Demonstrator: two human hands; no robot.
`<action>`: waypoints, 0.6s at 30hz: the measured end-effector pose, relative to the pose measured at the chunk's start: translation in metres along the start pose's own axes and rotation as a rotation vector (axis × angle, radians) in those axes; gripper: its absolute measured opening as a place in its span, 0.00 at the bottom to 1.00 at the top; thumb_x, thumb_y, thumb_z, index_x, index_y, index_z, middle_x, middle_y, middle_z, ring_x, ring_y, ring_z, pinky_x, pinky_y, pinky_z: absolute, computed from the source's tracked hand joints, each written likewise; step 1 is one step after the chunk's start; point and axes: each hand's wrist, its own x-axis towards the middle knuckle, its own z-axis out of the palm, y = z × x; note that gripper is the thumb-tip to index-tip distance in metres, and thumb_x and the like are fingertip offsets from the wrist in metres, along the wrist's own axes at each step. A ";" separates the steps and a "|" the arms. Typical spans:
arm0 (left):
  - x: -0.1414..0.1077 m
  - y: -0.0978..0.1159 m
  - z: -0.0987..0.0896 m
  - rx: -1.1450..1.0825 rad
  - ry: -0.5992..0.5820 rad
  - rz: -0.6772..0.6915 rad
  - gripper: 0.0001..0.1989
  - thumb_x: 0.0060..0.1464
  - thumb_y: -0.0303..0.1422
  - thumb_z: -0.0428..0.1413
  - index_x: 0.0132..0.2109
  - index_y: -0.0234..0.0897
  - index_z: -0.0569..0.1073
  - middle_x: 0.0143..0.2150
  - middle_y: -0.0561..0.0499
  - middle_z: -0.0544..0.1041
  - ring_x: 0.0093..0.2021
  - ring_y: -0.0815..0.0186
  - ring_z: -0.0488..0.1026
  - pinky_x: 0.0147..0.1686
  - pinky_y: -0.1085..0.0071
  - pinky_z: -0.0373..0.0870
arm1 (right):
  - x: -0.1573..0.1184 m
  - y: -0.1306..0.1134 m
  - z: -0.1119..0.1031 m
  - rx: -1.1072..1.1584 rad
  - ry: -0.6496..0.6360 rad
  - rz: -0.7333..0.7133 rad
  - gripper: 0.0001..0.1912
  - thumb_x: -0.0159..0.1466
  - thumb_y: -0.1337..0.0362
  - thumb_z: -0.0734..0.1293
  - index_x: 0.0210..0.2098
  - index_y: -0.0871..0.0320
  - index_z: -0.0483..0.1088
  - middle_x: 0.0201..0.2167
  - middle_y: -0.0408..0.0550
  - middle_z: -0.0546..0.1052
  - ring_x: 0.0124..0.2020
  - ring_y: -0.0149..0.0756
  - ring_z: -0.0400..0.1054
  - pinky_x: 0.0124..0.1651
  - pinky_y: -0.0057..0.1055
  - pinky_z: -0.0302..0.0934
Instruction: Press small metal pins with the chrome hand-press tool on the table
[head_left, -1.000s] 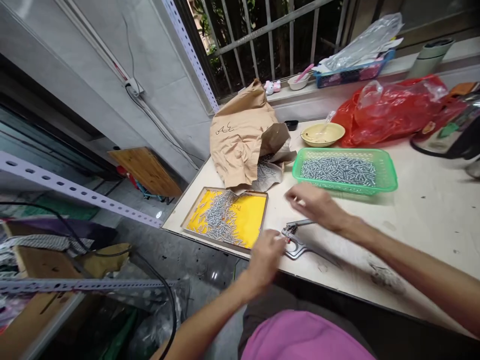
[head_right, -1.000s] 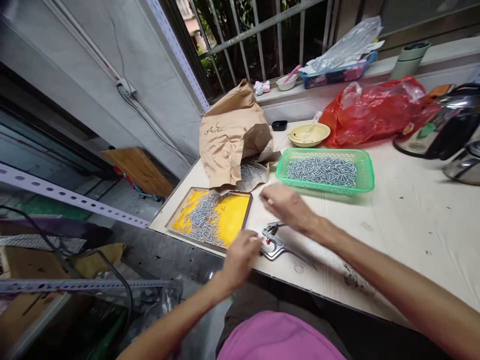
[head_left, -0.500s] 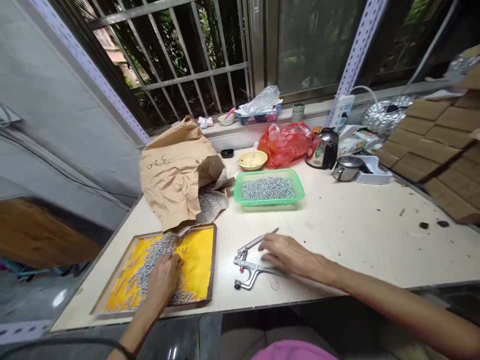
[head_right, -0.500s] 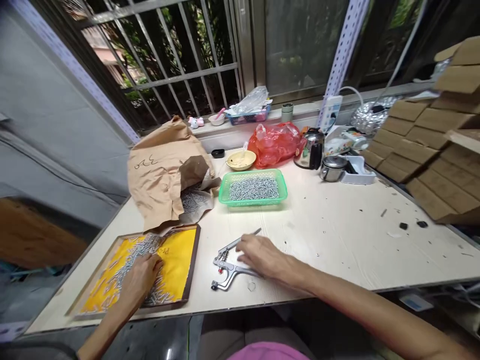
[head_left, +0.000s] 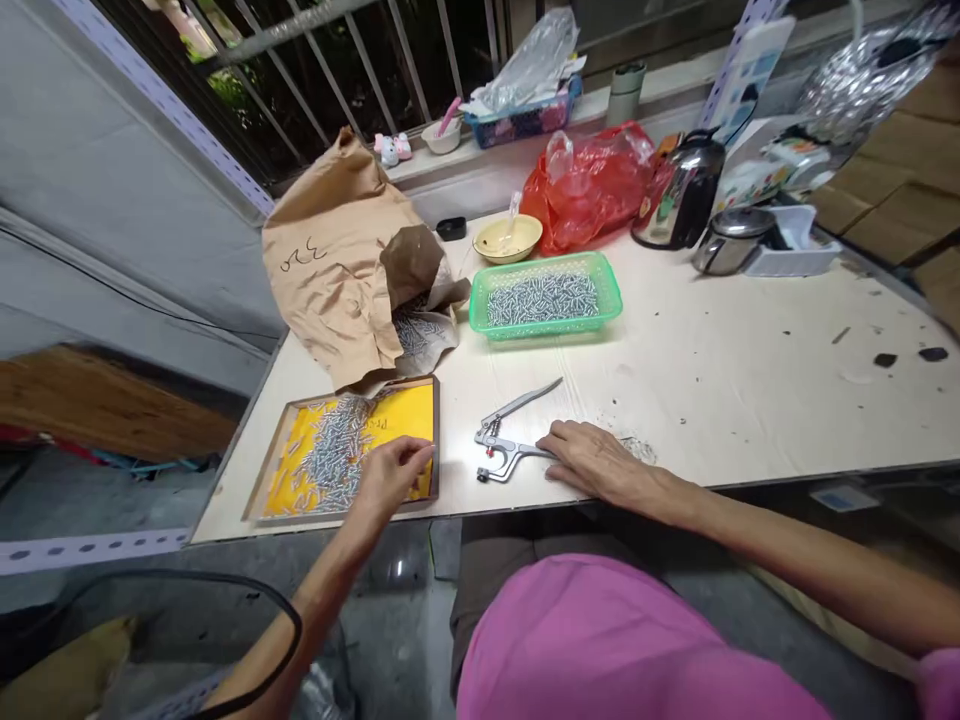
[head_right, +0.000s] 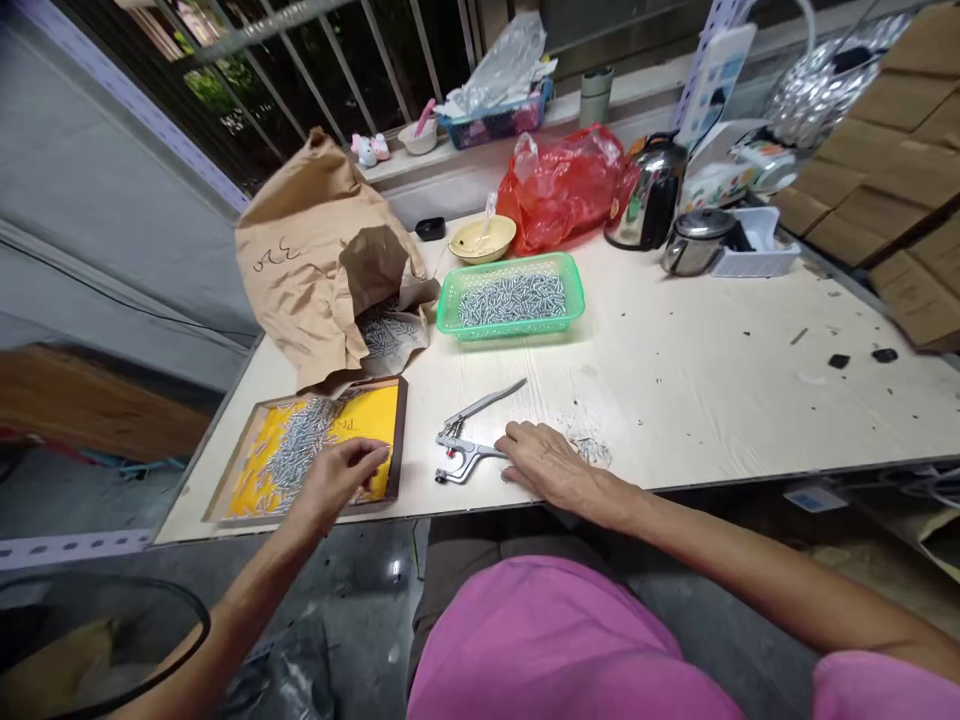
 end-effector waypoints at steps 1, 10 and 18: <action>-0.005 0.007 0.014 -0.132 -0.077 -0.039 0.15 0.47 0.43 0.57 0.35 0.34 0.74 0.23 0.54 0.71 0.20 0.71 0.65 0.21 0.75 0.62 | -0.001 0.001 0.002 -0.012 -0.006 0.007 0.07 0.67 0.65 0.60 0.40 0.60 0.69 0.38 0.50 0.69 0.36 0.35 0.63 0.39 0.30 0.53; -0.007 0.019 0.081 -0.443 -0.184 -0.256 0.16 0.42 0.40 0.64 0.31 0.30 0.72 0.16 0.58 0.67 0.13 0.78 0.60 0.14 0.80 0.55 | -0.001 0.022 0.018 -0.135 0.041 0.039 0.11 0.68 0.69 0.56 0.38 0.59 0.69 0.34 0.49 0.69 0.33 0.34 0.61 0.35 0.31 0.48; -0.005 0.020 0.090 -0.372 -0.172 -0.367 0.16 0.43 0.40 0.64 0.30 0.31 0.70 0.15 0.58 0.67 0.11 0.76 0.62 0.13 0.79 0.57 | -0.004 0.023 0.023 -0.133 0.096 0.039 0.09 0.67 0.69 0.56 0.36 0.58 0.67 0.34 0.47 0.69 0.32 0.34 0.60 0.34 0.32 0.47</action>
